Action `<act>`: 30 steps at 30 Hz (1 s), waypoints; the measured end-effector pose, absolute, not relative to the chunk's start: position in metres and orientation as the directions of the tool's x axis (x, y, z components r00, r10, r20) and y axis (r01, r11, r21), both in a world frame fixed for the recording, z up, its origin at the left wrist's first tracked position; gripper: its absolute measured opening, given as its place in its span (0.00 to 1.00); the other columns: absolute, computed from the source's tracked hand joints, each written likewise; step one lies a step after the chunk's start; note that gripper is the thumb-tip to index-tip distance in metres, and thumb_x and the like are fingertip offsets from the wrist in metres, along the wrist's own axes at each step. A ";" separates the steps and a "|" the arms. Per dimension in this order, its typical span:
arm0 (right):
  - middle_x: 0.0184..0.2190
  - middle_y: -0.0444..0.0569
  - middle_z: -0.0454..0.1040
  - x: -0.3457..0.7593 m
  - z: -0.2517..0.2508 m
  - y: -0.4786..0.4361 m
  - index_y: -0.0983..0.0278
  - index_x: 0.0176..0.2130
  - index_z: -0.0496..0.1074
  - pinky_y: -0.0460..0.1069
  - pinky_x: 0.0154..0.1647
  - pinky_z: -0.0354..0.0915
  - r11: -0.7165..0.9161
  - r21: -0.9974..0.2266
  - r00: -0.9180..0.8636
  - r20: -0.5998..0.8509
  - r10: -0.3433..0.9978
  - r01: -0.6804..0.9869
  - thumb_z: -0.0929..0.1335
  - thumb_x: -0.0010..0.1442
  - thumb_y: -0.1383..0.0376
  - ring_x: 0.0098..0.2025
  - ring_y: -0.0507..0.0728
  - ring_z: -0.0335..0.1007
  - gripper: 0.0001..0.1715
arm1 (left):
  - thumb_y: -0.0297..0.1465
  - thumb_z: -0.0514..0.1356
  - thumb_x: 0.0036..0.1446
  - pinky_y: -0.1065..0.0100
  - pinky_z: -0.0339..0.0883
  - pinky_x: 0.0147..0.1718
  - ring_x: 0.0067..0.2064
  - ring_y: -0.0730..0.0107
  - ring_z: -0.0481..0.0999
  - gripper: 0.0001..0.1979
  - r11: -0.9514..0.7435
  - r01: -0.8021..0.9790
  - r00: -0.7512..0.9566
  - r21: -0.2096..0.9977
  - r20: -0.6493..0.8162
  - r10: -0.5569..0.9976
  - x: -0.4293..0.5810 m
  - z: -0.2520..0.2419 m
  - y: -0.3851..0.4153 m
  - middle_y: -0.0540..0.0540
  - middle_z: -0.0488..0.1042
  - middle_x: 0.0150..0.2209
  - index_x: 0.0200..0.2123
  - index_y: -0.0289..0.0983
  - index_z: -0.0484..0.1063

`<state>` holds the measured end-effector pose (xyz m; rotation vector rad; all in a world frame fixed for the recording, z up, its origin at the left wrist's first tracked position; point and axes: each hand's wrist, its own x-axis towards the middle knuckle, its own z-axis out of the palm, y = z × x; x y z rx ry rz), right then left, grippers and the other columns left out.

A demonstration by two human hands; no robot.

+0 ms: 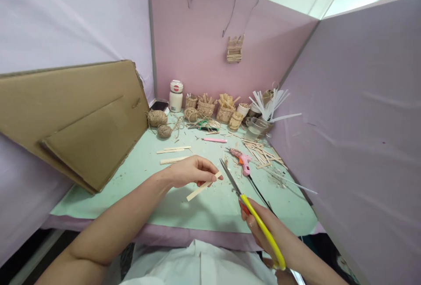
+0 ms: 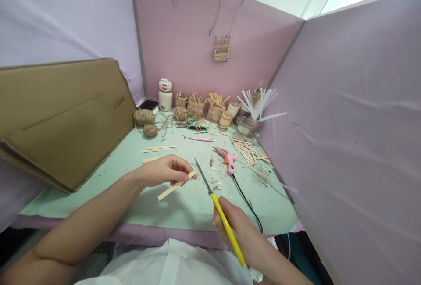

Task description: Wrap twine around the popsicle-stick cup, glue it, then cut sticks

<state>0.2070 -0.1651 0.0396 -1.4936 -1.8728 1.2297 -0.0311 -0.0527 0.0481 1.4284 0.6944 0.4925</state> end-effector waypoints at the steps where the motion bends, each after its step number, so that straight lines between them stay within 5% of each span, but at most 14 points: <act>1: 0.24 0.40 0.60 0.207 0.041 -0.165 0.61 0.31 0.61 0.44 0.24 0.54 0.042 -0.842 -0.346 -0.175 0.922 0.538 0.58 0.62 0.46 0.25 0.49 0.52 0.23 | 0.33 0.64 0.47 0.76 0.58 0.22 0.24 0.77 0.65 0.11 0.092 0.099 0.712 0.991 -0.135 0.689 -0.031 0.048 -0.053 0.50 0.70 0.22 0.35 0.35 0.79; 8: 0.25 0.41 0.58 0.204 0.039 -0.164 0.62 0.33 0.61 0.44 0.22 0.51 0.034 -0.861 -0.356 -0.174 0.918 0.507 0.56 0.64 0.48 0.24 0.49 0.50 0.21 | 0.34 0.63 0.48 0.75 0.57 0.22 0.25 0.77 0.66 0.12 0.098 0.089 0.697 0.991 -0.133 0.705 -0.030 0.046 -0.051 0.50 0.70 0.24 0.36 0.35 0.78; 20: 0.25 0.40 0.59 0.195 0.031 -0.149 0.61 0.31 0.57 0.45 0.25 0.53 0.096 -0.843 -0.340 -0.107 0.934 0.529 0.56 0.64 0.56 0.24 0.50 0.52 0.14 | 0.35 0.64 0.48 0.73 0.59 0.29 0.31 0.75 0.67 0.09 -0.074 -0.029 0.477 0.997 0.079 0.875 -0.023 0.040 -0.047 0.48 0.73 0.29 0.32 0.35 0.76; 30: 0.29 0.43 0.67 0.190 0.030 -0.140 0.59 0.33 0.54 0.47 0.26 0.53 0.080 -0.448 -0.108 -0.036 0.994 0.891 0.64 0.57 0.54 0.25 0.53 0.60 0.15 | 0.34 0.63 0.50 0.72 0.58 0.29 0.31 0.74 0.69 0.09 -0.082 -0.084 0.540 0.993 0.115 0.834 -0.019 0.038 -0.047 0.48 0.74 0.28 0.31 0.34 0.71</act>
